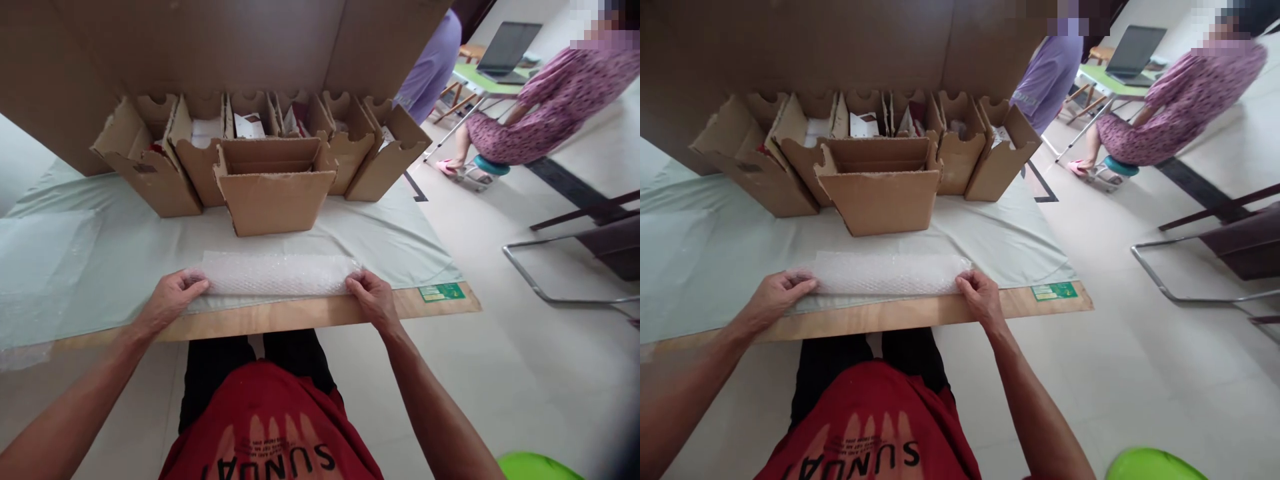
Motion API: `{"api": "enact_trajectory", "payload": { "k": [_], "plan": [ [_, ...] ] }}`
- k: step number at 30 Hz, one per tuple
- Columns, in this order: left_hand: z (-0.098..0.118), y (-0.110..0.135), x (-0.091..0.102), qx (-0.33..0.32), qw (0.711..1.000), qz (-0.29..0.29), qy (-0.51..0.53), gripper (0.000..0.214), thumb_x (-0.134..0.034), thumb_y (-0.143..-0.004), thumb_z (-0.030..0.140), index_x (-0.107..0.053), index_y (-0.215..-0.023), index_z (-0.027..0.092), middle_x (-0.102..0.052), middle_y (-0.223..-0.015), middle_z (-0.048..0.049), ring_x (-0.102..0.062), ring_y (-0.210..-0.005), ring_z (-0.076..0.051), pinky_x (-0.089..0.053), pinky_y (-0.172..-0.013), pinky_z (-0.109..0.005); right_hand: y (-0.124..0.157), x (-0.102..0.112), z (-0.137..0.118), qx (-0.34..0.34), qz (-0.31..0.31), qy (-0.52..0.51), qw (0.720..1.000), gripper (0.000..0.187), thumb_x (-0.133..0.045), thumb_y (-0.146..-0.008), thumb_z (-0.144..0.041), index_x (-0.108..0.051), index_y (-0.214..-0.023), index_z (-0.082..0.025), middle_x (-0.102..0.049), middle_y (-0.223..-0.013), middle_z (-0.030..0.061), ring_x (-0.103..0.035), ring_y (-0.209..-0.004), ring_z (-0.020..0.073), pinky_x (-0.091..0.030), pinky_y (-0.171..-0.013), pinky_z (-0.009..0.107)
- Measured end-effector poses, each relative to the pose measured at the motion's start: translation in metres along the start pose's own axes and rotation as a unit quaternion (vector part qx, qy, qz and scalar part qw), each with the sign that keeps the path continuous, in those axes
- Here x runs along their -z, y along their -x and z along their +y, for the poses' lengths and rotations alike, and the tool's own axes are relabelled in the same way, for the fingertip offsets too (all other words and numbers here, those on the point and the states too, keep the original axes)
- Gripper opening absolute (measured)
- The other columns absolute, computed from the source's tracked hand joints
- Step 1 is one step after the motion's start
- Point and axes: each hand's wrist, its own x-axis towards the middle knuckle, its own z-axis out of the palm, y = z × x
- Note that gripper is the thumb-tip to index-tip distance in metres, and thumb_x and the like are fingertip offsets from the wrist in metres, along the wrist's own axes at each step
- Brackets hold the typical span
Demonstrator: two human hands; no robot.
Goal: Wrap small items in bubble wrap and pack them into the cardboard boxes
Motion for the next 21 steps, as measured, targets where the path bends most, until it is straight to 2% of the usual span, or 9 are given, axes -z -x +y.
{"api": "enact_trajectory", "payload": {
  "k": [3, 5, 9, 12, 16, 18, 21],
  "plan": [
    [-0.005, -0.005, -0.011, 0.003, 0.999, 0.04, 0.01, 0.037, -0.064, -0.075, 0.057, -0.069, -0.082, 0.021, -0.075, -0.075, -0.0026, -0.07, -0.072, -0.021, -0.057, -0.072, -0.033, 0.0, -0.008, 0.004, 0.016, 0.044, 0.066, 0.997, 0.022, -0.062, -0.083, -0.043, -0.066, -0.078, -0.021, -0.069, -0.071, 0.002, -0.062, -0.065, 0.0186, -0.051, -0.067, 0.033],
    [-0.005, -0.008, -0.017, -0.008, 0.998, 0.061, -0.028, 0.035, -0.061, -0.076, 0.055, -0.068, -0.081, 0.021, -0.074, -0.074, -0.0019, -0.069, -0.07, -0.02, -0.055, -0.07, -0.032, 0.001, -0.015, 0.006, 0.029, 0.072, 0.119, 0.99, 0.021, -0.061, -0.082, -0.042, -0.066, -0.083, -0.022, -0.072, -0.076, 0.0041, -0.064, -0.068, 0.0205, -0.052, -0.07, 0.036],
    [-0.002, -0.013, -0.026, -0.022, 0.984, 0.086, -0.152, 0.029, -0.056, -0.081, 0.048, -0.069, -0.085, 0.022, -0.077, -0.086, -0.0043, -0.071, -0.08, -0.022, -0.054, -0.077, -0.032, 0.005, -0.025, 0.008, 0.028, 0.103, 0.21, 0.972, 0.039, -0.059, -0.084, -0.042, -0.067, -0.114, -0.018, -0.071, -0.078, 0.0044, -0.064, -0.07, 0.0227, -0.05, -0.072, 0.037],
    [0.0, -0.013, -0.031, 0.008, 0.965, 0.103, -0.239, 0.034, -0.057, -0.083, 0.043, -0.071, -0.104, 0.021, -0.078, -0.093, -0.0072, -0.072, -0.086, -0.025, -0.053, -0.08, -0.034, 0.006, -0.028, 0.007, 0.008, 0.108, 0.239, 0.965, 0.053, -0.057, -0.085, -0.041, -0.061, -0.13, -0.015, -0.07, -0.079, 0.0037, -0.062, -0.073, 0.0227, -0.047, -0.071, 0.036],
    [-0.005, -0.01, -0.036, 0.03, 0.942, 0.127, -0.309, 0.051, -0.057, -0.088, 0.044, -0.063, -0.131, 0.017, -0.077, -0.095, -0.0097, -0.072, -0.089, -0.029, -0.054, -0.082, -0.038, 0.004, -0.03, 0.005, -0.003, 0.11, 0.246, 0.963, 0.055, -0.056, -0.087, -0.042, -0.059, -0.133, -0.014, -0.069, -0.082, 0.004, -0.061, -0.074, 0.022, -0.045, -0.071, 0.034],
    [-0.008, -0.006, -0.039, 0.0, 0.932, 0.159, -0.324, 0.055, -0.058, -0.089, 0.043, -0.06, -0.136, 0.013, -0.076, -0.104, -0.0143, -0.071, -0.099, -0.032, -0.054, -0.088, -0.043, 0.004, -0.031, 0.006, 0.002, 0.11, 0.245, 0.963, 0.053, -0.056, -0.087, -0.042, -0.059, -0.133, -0.014, -0.069, -0.083, 0.0043, -0.06, -0.073, 0.0215, -0.045, -0.071, 0.034],
    [-0.003, 0.004, -0.05, -0.095, 0.908, 0.232, -0.335, 0.06, -0.06, -0.09, 0.041, -0.057, -0.14, 0.008, -0.063, -0.136, -0.026, -0.061, -0.124, -0.041, -0.048, -0.103, -0.054, 0.004, -0.031, 0.009, 0.019, 0.112, 0.252, 0.961, 0.049, -0.055, -0.088, -0.04, -0.062, -0.129, -0.015, -0.07, -0.091, 0.0071, -0.06, -0.073, 0.0216, -0.047, -0.072, 0.036]
  ]
}}
